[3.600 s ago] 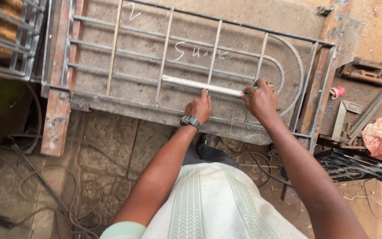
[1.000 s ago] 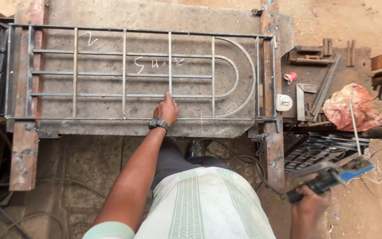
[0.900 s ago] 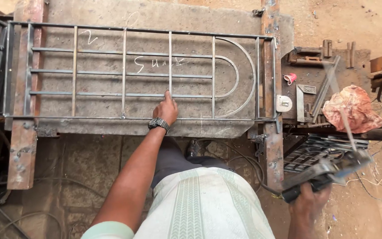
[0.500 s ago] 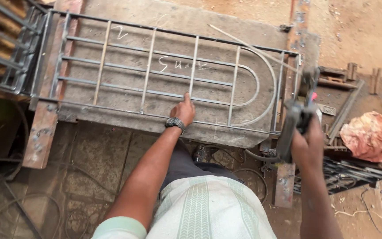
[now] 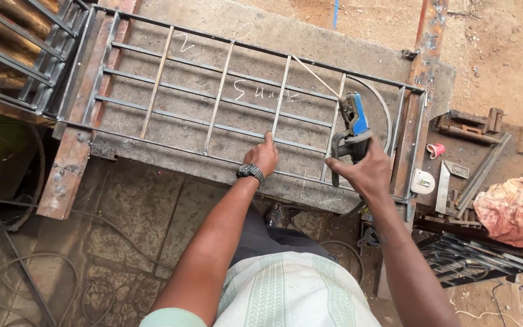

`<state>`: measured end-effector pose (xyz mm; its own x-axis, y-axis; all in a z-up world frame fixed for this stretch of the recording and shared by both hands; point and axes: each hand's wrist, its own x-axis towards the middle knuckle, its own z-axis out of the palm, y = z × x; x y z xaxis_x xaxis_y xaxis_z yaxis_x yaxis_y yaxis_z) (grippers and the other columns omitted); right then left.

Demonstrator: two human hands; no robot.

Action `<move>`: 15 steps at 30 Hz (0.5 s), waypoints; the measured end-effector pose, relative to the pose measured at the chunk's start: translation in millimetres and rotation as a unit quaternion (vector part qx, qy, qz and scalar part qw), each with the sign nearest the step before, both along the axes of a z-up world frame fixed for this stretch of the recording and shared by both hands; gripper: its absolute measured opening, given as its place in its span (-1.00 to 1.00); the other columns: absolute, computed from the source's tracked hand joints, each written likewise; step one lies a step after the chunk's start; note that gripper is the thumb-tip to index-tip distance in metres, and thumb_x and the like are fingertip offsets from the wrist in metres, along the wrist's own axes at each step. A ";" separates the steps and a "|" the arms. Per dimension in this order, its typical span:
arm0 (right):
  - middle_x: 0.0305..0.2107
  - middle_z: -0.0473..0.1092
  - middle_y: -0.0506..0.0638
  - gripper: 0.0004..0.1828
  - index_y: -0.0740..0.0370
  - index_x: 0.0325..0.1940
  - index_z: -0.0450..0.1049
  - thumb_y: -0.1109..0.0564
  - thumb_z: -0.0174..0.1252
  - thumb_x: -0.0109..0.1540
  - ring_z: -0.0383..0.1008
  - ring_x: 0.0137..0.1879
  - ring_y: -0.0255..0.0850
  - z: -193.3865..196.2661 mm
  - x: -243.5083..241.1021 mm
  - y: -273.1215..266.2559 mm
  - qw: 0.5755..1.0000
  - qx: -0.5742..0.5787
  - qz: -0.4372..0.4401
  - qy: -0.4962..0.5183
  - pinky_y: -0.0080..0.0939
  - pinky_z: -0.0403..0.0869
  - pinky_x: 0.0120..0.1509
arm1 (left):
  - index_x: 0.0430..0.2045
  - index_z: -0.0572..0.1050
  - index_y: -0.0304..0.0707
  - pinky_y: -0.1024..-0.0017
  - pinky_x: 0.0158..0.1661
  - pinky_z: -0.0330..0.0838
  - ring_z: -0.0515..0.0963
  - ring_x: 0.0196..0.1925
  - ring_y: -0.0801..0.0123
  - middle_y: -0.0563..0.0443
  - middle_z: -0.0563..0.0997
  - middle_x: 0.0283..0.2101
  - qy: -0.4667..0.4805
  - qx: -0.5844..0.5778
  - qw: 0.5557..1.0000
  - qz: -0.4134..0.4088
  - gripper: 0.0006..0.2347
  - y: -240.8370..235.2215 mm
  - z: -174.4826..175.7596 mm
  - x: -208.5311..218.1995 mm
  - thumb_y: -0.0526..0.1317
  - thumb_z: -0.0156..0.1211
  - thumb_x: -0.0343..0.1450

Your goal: The recorder is welding various joints of a metal gate and measuring the frame with a tape measure.

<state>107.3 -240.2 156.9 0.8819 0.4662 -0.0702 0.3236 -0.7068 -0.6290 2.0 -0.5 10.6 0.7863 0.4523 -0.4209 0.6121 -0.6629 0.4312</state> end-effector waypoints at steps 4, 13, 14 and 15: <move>-0.14 0.49 0.21 -0.01 0.39 0.16 0.37 -0.33 0.55 -0.07 0.58 -0.02 0.03 -10.8 5.6 7.1 0.998 0.024 0.033 -0.054 0.00 0.62 0.04 | 0.36 0.04 -0.17 -0.07 -0.18 0.55 0.67 -0.18 -0.20 -0.35 0.66 -0.30 0.013 -0.004 1.000 0.000 -0.50 1.9 2.9 1.5 -0.09 -0.04 0.52; -0.19 0.49 0.22 -0.04 0.42 0.14 0.38 -0.35 0.51 -0.03 0.59 -0.06 0.04 -14.2 7.4 8.4 0.997 0.019 0.047 -0.062 0.01 0.63 -0.01 | 0.34 0.05 -0.19 -0.07 -0.19 0.55 0.67 -0.19 -0.20 -0.35 0.66 -0.30 0.007 -0.004 1.000 -0.004 -0.52 0.1 6.9 0.7 -0.11 -0.03 0.52; -0.20 0.49 0.22 -0.03 0.42 0.13 0.38 -0.35 0.51 -0.03 0.60 -0.08 0.04 -13.6 7.3 9.1 0.997 0.015 0.046 -0.059 0.01 0.64 -0.03 | 0.35 0.04 -0.17 -0.04 -0.21 0.57 0.69 -0.21 -0.16 -0.33 0.67 -0.32 0.017 -0.012 1.000 -0.002 -0.52 -0.1 9.8 0.4 -0.11 -0.05 0.53; -0.21 0.49 0.22 -0.03 0.43 0.13 0.38 -0.36 0.51 -0.03 0.60 -0.09 0.05 -12.7 7.7 9.3 0.997 0.010 0.044 -0.058 0.02 0.64 -0.05 | 0.35 0.03 -0.16 -0.01 -0.23 0.59 0.70 -0.23 -0.12 -0.30 0.68 -0.33 0.026 -0.020 0.999 -0.002 -0.53 -0.5 12.8 1.2 -0.12 -0.08 0.54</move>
<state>115.0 -230.9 144.2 0.8392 0.5424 0.0401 0.4550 -0.6597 -0.5982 3.2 -1.1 23.4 0.7641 0.4322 -0.4789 0.6324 -0.6481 0.4242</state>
